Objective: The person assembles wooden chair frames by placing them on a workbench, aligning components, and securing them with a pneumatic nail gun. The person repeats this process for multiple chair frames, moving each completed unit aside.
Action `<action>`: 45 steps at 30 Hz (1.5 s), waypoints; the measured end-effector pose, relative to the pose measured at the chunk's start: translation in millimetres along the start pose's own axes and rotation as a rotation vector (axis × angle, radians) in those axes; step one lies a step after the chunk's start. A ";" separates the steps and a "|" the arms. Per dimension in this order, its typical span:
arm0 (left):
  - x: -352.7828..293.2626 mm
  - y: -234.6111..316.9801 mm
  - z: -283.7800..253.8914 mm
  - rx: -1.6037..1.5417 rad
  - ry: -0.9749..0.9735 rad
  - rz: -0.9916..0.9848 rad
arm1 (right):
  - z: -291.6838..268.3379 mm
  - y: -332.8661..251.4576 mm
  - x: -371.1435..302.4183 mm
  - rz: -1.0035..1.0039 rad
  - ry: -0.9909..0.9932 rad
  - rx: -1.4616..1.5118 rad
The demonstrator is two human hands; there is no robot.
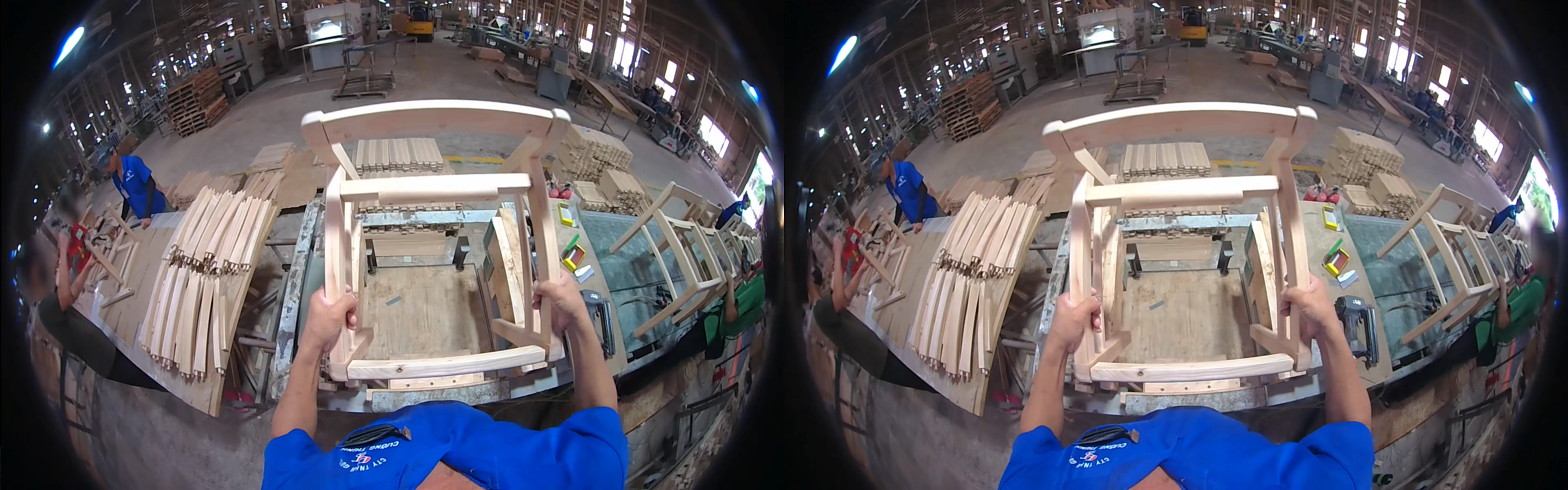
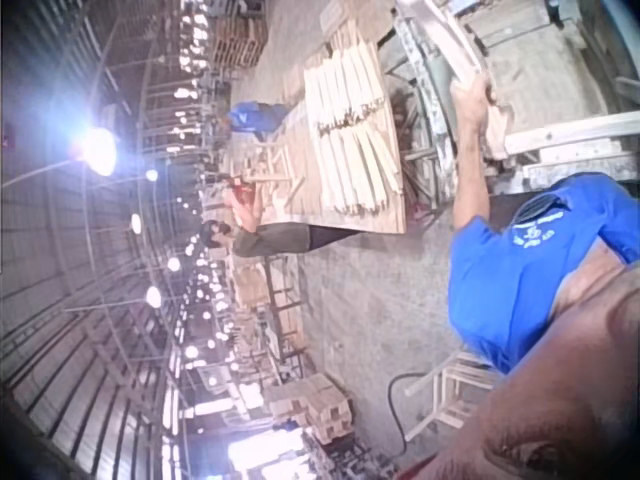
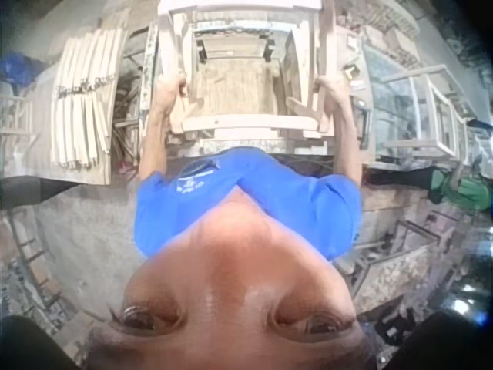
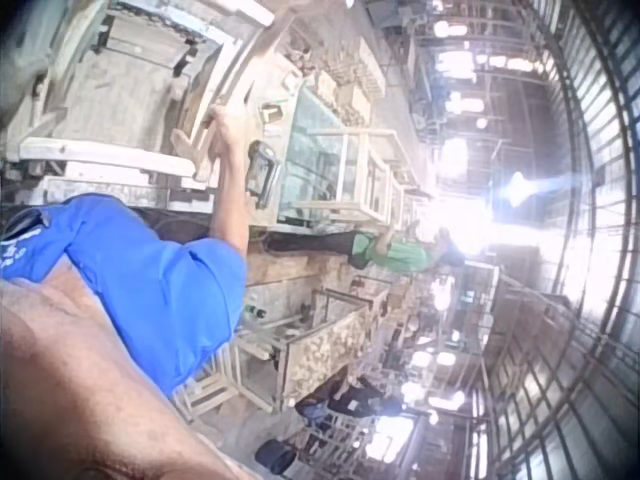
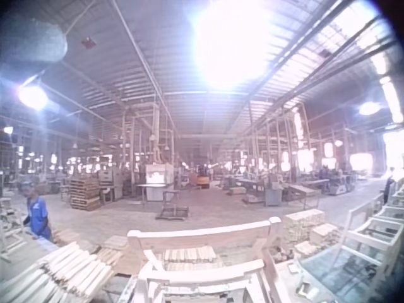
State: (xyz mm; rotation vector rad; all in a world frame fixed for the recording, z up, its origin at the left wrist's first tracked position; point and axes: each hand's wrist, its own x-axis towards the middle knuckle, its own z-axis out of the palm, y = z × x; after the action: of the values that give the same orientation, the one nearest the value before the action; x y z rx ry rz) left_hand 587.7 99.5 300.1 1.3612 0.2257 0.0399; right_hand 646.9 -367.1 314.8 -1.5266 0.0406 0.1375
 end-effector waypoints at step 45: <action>157.0 -234.0 57.3 1.365 -0.803 -0.592 | 143.1 247.0 133.4 0.344 -0.620 -1.326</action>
State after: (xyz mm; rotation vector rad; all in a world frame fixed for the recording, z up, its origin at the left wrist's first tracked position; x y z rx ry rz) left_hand 727.7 19.8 61.9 2.4425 -0.0833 -1.3481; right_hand 742.3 -206.4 61.1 -2.7049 -0.3510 1.0714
